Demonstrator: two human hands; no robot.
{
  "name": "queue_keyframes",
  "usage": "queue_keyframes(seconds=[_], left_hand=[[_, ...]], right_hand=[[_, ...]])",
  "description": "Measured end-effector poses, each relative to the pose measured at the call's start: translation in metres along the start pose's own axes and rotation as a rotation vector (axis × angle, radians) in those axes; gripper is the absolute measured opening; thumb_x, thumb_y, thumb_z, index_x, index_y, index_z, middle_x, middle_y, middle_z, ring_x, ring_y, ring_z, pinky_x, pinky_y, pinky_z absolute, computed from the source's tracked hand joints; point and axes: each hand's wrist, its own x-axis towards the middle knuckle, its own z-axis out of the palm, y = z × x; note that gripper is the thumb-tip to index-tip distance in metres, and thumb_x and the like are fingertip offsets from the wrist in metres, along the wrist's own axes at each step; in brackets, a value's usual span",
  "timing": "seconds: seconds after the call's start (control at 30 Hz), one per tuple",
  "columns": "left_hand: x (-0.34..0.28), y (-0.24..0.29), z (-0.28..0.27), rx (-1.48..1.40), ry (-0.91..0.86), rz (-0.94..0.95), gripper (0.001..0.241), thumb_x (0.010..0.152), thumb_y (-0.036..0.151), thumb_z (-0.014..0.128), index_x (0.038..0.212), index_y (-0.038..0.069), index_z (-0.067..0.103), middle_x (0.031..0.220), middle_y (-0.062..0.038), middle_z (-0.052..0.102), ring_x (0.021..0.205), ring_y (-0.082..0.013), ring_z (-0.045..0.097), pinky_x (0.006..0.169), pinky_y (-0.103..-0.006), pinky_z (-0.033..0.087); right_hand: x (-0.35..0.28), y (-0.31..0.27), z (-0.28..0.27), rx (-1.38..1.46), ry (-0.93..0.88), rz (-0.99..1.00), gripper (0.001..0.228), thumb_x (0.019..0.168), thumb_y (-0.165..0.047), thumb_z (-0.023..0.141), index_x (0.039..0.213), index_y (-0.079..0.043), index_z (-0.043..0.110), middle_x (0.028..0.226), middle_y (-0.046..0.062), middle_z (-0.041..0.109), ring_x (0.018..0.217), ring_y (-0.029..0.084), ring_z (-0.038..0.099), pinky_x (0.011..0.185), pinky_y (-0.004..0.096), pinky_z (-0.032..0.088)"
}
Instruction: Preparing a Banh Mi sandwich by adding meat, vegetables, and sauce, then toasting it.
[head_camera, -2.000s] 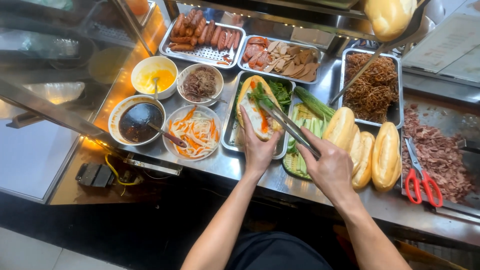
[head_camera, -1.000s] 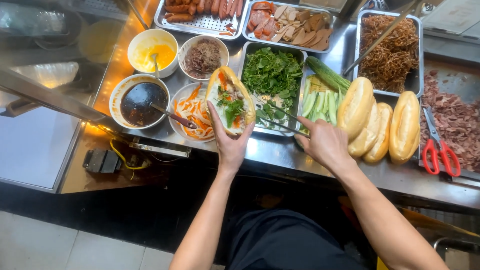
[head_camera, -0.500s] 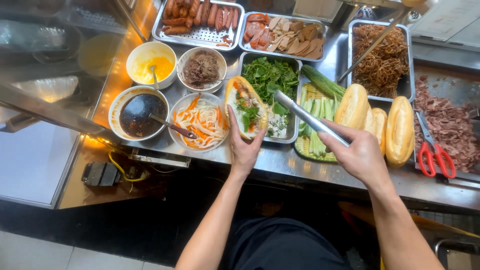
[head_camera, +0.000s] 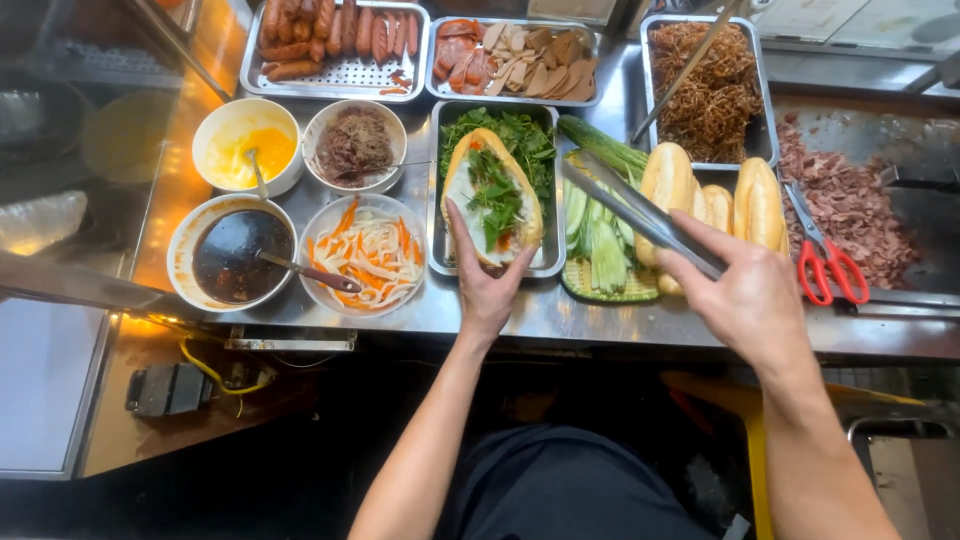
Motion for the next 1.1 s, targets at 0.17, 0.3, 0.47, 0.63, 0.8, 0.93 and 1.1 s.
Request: queue_keyframes(seconds=[0.17, 0.3, 0.47, 0.63, 0.8, 0.93, 1.1], left_hand=[[-0.009, 0.000, -0.008, -0.055, -0.050, -0.063, 0.112, 0.088, 0.021, 0.080, 0.163, 0.016, -0.002, 0.173, -0.017, -0.001, 0.161, -0.0293, 0.001, 0.130, -0.0443, 0.007], [-0.019, -0.002, -0.011, -0.058, -0.094, -0.085, 0.112, 0.087, 0.027, 0.080, 0.163, 0.015, 0.000, 0.173, -0.017, 0.001, 0.161, -0.0310, 0.002, 0.130, -0.0465, 0.008], [-0.029, -0.012, -0.010, -0.101, -0.168, -0.073, 0.109, 0.089, 0.023, 0.078, 0.163, 0.013, -0.001, 0.173, -0.014, -0.002, 0.161, -0.0285, 0.001, 0.130, -0.0448, 0.006], [-0.032, -0.015, -0.006, -0.108, -0.244, -0.117, 0.108, 0.089, 0.026, 0.077, 0.163, 0.014, 0.000, 0.173, -0.013, -0.002, 0.161, -0.0282, 0.001, 0.129, -0.0467, 0.006], [-0.029, -0.021, 0.000, -0.107, -0.266, -0.079, 0.108, 0.089, 0.027, 0.077, 0.163, 0.014, 0.000, 0.173, -0.014, 0.000, 0.161, -0.0295, 0.002, 0.130, -0.0471, 0.006], [-0.027, -0.018, 0.017, -0.110, -0.244, -0.055, 0.110, 0.087, 0.023, 0.080, 0.163, 0.014, 0.001, 0.173, -0.014, 0.003, 0.161, -0.0304, 0.004, 0.130, -0.0472, 0.006], [-0.025, -0.013, 0.039, -0.068, -0.170, 0.030, 0.121, 0.081, 0.018, 0.086, 0.166, 0.014, 0.000, 0.168, -0.025, 0.018, 0.155, -0.0387, 0.016, 0.126, -0.0508, 0.014]], right_hand=[[0.006, 0.040, 0.035, -0.333, -0.088, 0.075, 0.052, 0.090, -0.060, 0.061, 0.139, -0.042, 0.066, 0.099, 0.025, 0.076, 0.094, 0.048, 0.071, 0.081, 0.056, 0.056], [-0.011, 0.063, 0.054, -0.416, -0.127, 0.100, 0.049, 0.090, -0.052, 0.060, 0.138, -0.042, 0.064, 0.102, 0.025, 0.076, 0.099, 0.054, 0.069, 0.088, 0.060, 0.053], [-0.038, 0.063, 0.060, -0.326, -0.199, 0.242, 0.056, 0.091, -0.051, 0.060, 0.145, -0.039, 0.059, 0.113, 0.023, 0.075, 0.107, 0.052, 0.067, 0.090, 0.059, 0.053], [-0.050, 0.079, 0.067, -0.182, -0.099, 0.268, 0.052, 0.088, -0.051, 0.066, 0.138, -0.040, 0.067, 0.108, 0.025, 0.074, 0.108, 0.051, 0.064, 0.091, 0.053, 0.051], [-0.063, 0.062, 0.052, -0.015, -0.010, 0.316, 0.046, 0.089, -0.048, 0.066, 0.134, -0.036, 0.072, 0.102, 0.022, 0.073, 0.103, 0.040, 0.068, 0.091, 0.043, 0.050], [-0.078, 0.002, 0.024, 0.202, 0.011, 0.327, 0.047, 0.086, -0.040, 0.070, 0.132, -0.030, 0.072, 0.121, 0.009, 0.072, 0.122, 0.013, 0.065, 0.095, 0.030, 0.046], [-0.072, -0.011, 0.061, 0.087, 0.056, 0.067, 0.044, 0.086, -0.037, 0.073, 0.130, -0.032, 0.073, 0.108, 0.015, 0.078, 0.102, 0.043, 0.071, 0.086, 0.057, 0.059]])
